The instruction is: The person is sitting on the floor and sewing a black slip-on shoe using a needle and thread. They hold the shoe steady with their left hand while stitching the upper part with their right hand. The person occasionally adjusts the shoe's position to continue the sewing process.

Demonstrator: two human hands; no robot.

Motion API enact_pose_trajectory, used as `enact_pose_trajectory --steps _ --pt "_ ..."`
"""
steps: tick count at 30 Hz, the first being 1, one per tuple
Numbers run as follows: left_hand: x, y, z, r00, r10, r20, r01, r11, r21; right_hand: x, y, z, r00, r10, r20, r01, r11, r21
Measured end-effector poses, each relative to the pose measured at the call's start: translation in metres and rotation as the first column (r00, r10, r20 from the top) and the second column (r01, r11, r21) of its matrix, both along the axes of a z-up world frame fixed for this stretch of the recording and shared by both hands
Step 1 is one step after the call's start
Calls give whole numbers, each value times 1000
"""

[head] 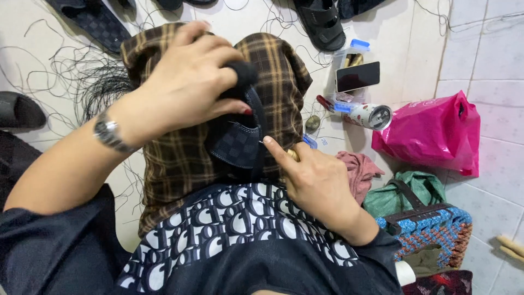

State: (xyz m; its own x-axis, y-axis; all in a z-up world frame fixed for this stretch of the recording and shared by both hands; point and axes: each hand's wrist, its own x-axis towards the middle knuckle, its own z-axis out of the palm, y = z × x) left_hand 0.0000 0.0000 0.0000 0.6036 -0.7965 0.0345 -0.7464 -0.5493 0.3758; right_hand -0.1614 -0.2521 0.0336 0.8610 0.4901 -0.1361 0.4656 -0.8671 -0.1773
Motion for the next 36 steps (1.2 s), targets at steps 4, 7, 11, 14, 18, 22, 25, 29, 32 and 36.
enact_pose_trajectory --steps 4,7,11,14,18,22,25,29,32,36 --pt "11 -14 -23 970 -67 235 91 992 -92 -12 19 9 988 -33 151 82 940 -330" --pt "11 -16 -26 951 -55 303 89 991 -97 -15 28 5 984 -59 170 121 916 -383" --pt "10 -16 -24 940 -43 338 85 990 -111 -16 33 1 973 -225 49 230 959 -168" --pt "10 -17 -26 937 -33 348 83 988 -131 -17 32 -5 957 -291 17 291 956 -19" --pt "11 -16 -21 939 -40 342 82 991 -108 -12 29 -9 964 -266 -4 263 949 173" --pt "11 -11 -24 950 -12 312 48 993 -110 -10 29 -13 956 -291 -30 291 935 203" --pt "7 -12 -24 949 -10 316 46 993 -106 -16 33 -2 956 -261 131 262 965 9" --pt "4 -14 -22 960 -1 281 38 991 -126 -16 33 -5 954 -144 264 192 967 -165" --pt "6 -13 -22 952 2 307 37 992 -120 -11 32 -9 970 -198 144 205 978 -37" --pt "7 -10 -27 942 10 336 45 986 -157 -5 38 -45 953 -290 91 258 931 259"
